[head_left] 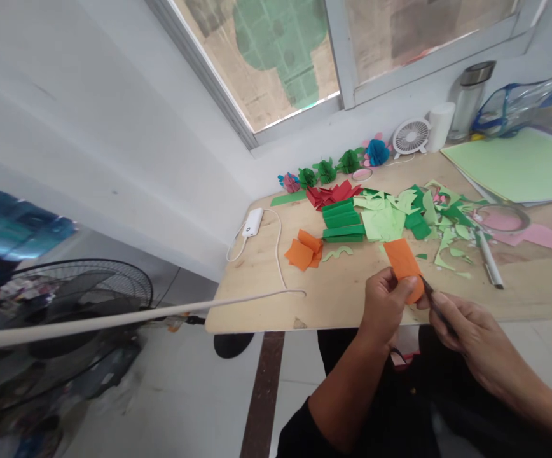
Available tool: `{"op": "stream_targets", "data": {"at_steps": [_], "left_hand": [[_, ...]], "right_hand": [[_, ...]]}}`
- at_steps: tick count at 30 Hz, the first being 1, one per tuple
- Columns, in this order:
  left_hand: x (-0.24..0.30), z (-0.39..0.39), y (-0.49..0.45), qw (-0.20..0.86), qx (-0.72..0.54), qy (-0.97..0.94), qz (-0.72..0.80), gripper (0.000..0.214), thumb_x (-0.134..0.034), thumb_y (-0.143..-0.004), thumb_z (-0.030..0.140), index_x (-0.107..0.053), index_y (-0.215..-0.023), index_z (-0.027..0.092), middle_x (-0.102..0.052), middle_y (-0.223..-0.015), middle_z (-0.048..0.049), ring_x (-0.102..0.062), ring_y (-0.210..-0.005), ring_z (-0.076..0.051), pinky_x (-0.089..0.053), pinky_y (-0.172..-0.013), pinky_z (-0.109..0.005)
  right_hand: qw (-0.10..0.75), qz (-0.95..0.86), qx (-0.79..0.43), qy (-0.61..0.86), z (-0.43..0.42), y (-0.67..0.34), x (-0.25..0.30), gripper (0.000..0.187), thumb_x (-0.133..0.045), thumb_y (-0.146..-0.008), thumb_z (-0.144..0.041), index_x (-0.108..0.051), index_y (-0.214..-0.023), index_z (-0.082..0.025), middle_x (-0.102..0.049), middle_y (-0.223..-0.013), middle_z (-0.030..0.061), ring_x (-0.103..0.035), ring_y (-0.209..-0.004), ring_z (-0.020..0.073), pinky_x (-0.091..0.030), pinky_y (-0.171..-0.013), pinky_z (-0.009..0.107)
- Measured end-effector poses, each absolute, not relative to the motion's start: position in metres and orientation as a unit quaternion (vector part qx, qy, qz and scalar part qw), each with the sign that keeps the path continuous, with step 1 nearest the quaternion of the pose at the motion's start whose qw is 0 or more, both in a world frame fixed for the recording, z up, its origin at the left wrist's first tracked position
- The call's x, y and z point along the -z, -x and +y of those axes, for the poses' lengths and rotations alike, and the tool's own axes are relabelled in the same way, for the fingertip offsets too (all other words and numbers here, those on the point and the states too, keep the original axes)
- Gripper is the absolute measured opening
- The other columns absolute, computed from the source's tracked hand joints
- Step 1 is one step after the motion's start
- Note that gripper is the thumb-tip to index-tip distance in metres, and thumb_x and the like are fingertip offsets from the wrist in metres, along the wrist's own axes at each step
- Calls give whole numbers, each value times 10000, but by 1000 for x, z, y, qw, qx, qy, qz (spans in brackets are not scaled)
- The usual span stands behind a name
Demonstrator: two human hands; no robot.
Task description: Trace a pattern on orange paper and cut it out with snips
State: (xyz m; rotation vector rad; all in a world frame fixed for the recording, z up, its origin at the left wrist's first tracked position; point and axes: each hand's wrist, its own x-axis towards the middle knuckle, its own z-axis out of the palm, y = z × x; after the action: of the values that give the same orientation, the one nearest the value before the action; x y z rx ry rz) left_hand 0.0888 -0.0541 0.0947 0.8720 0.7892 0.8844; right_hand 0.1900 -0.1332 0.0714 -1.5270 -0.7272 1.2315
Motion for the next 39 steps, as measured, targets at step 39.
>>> {"op": "stream_targets", "data": {"at_steps": [39], "left_hand": [[-91, -39, -74, 754, -349, -426, 358, 244, -727, -665, 332, -703, -794, 127, -673, -718, -23, -568, -640, -119, -440, -703, -285]], "right_hand": [[453, -348, -515, 639, -126, -196, -74, 722, -523, -740, -885, -391, -506, -215, -297, -514, -45, -249, -458, 65, -208, -437, 250]]}}
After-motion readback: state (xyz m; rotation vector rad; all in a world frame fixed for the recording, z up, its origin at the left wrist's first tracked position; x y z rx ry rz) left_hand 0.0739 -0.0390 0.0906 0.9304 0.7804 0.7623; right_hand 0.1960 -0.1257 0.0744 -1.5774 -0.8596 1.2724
